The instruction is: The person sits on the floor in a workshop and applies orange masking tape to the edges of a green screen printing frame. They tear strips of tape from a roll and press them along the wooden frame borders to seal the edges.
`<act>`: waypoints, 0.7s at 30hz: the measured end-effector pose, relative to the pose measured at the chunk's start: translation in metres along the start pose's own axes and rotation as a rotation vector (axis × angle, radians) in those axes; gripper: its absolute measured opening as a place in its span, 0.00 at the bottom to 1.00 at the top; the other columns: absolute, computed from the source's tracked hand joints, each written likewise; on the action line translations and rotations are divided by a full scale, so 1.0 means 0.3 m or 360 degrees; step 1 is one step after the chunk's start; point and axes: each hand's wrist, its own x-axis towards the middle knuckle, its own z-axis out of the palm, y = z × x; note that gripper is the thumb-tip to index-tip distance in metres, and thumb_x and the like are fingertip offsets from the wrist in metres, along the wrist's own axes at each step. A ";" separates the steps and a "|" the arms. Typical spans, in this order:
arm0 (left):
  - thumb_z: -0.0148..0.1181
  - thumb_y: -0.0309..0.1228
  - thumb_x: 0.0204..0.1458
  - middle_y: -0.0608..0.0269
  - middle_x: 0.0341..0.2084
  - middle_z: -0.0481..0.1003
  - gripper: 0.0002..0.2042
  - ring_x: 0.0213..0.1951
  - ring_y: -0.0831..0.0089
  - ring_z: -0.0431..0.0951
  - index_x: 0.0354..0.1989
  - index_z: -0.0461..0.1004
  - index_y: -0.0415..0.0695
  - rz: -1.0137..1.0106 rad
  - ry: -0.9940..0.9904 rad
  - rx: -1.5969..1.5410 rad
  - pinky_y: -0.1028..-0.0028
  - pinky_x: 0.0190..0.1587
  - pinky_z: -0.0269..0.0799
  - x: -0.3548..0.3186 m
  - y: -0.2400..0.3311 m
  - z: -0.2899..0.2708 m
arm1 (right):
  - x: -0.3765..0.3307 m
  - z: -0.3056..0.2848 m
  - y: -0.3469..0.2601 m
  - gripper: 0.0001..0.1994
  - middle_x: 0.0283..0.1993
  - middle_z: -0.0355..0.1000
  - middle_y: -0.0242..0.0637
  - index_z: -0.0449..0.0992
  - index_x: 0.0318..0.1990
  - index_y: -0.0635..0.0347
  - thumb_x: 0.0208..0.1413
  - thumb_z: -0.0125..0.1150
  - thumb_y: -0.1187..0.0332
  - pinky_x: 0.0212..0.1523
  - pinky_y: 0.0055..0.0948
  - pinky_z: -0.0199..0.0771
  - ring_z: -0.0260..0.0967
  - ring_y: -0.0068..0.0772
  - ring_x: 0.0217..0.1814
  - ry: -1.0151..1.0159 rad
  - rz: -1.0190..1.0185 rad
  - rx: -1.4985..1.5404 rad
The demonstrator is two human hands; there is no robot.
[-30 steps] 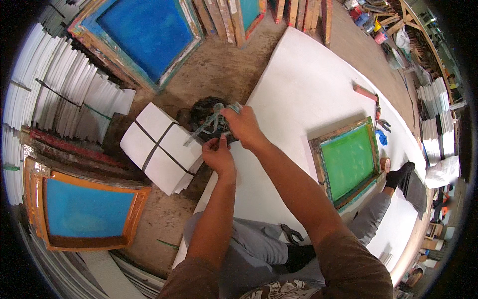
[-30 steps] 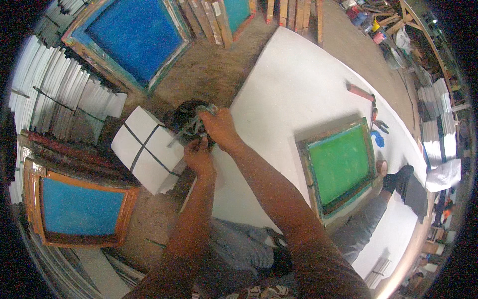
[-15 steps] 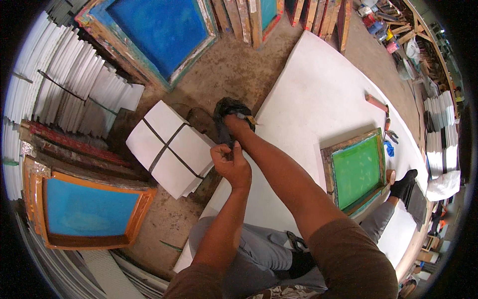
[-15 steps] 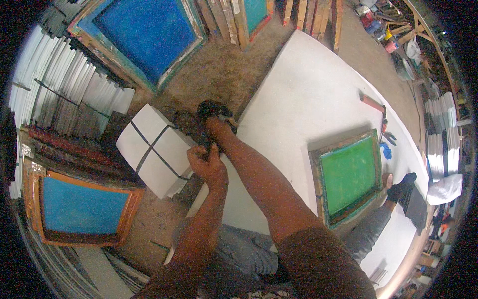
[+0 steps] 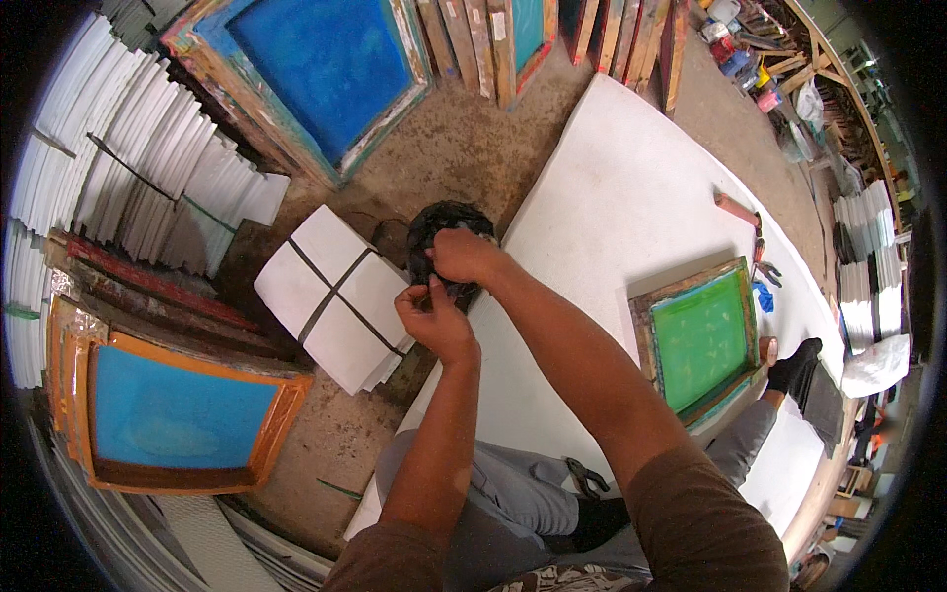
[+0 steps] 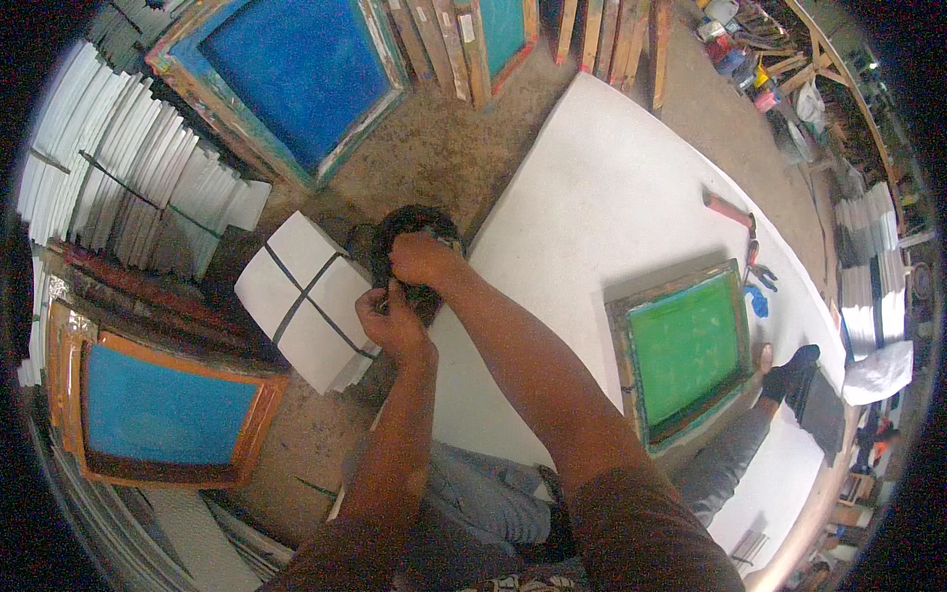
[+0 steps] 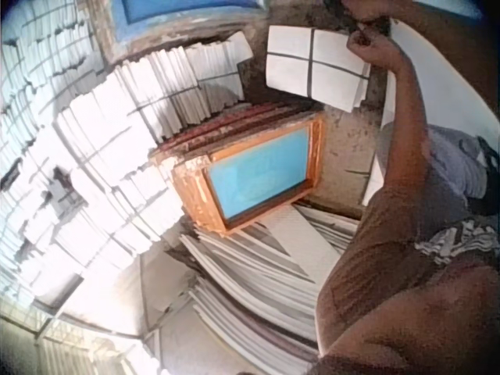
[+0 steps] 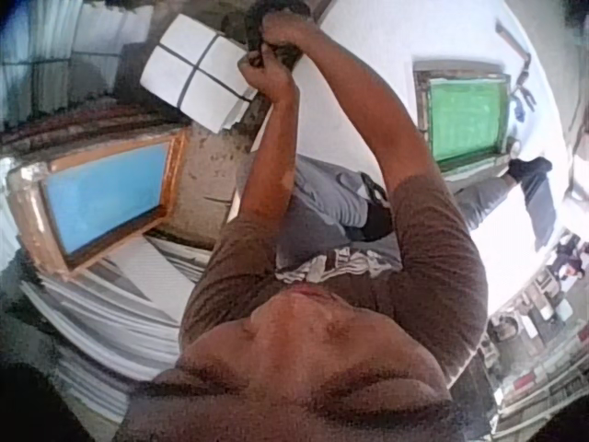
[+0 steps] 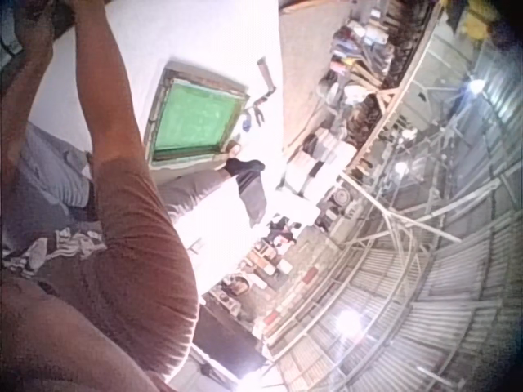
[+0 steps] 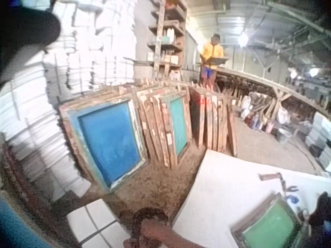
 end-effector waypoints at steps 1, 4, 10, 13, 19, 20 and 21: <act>0.61 0.24 0.61 0.62 0.36 0.67 0.09 0.34 0.75 0.70 0.39 0.65 0.40 0.0001 0.0014 0.0001 0.73 0.34 0.71 0.005 0.001 -0.002 | -0.021 -0.004 -0.012 0.11 0.37 0.78 0.62 0.80 0.33 0.76 0.46 0.64 0.72 0.48 0.48 0.79 0.79 0.58 0.43 0.0108 0.0014 -0.0045; 0.61 0.24 0.61 0.63 0.36 0.68 0.09 0.32 0.76 0.70 0.39 0.65 0.41 -0.0022 0.0033 -0.0008 0.74 0.31 0.71 0.018 -0.011 -0.009 | -0.059 -0.017 -0.039 0.10 0.38 0.79 0.57 0.82 0.35 0.71 0.44 0.65 0.74 0.48 0.46 0.79 0.79 0.55 0.45 0.0245 0.0176 -0.0045; 0.61 0.25 0.61 0.64 0.36 0.68 0.09 0.32 0.76 0.70 0.40 0.65 0.42 -0.0143 0.0018 -0.0102 0.75 0.30 0.70 0.015 0.007 -0.008 | -0.149 -0.042 -0.041 0.13 0.41 0.80 0.55 0.84 0.42 0.65 0.51 0.67 0.67 0.48 0.44 0.81 0.80 0.53 0.45 0.0538 -0.0029 0.0177; 0.62 0.25 0.61 0.65 0.36 0.68 0.09 0.31 0.77 0.70 0.40 0.65 0.42 -0.0135 0.0027 -0.0091 0.75 0.29 0.69 0.011 0.023 -0.009 | -0.196 -0.067 -0.014 0.15 0.39 0.81 0.49 0.83 0.46 0.64 0.55 0.68 0.65 0.46 0.38 0.80 0.81 0.44 0.43 0.0784 -0.0178 0.0656; 0.62 0.25 0.60 0.64 0.36 0.68 0.10 0.30 0.76 0.71 0.40 0.65 0.42 -0.0120 0.0064 -0.0058 0.75 0.28 0.69 0.014 0.004 -0.001 | -0.300 -0.037 0.119 0.18 0.41 0.81 0.51 0.82 0.46 0.65 0.55 0.70 0.60 0.48 0.39 0.78 0.81 0.45 0.45 0.1101 0.0404 0.0850; 0.62 0.25 0.60 0.64 0.37 0.68 0.10 0.30 0.76 0.71 0.40 0.65 0.42 -0.0146 0.0063 -0.0042 0.75 0.27 0.69 0.011 0.010 0.001 | -0.317 0.001 0.140 0.18 0.41 0.81 0.51 0.82 0.45 0.65 0.54 0.70 0.60 0.48 0.39 0.78 0.81 0.45 0.45 0.1112 0.0467 0.0806; 0.63 0.25 0.60 0.64 0.37 0.69 0.10 0.31 0.76 0.71 0.40 0.65 0.43 -0.0168 0.0070 -0.0025 0.75 0.27 0.69 0.013 0.016 -0.001 | -0.330 0.015 0.129 0.18 0.41 0.81 0.51 0.82 0.45 0.65 0.54 0.71 0.60 0.49 0.39 0.78 0.81 0.45 0.46 0.1115 0.0522 0.0764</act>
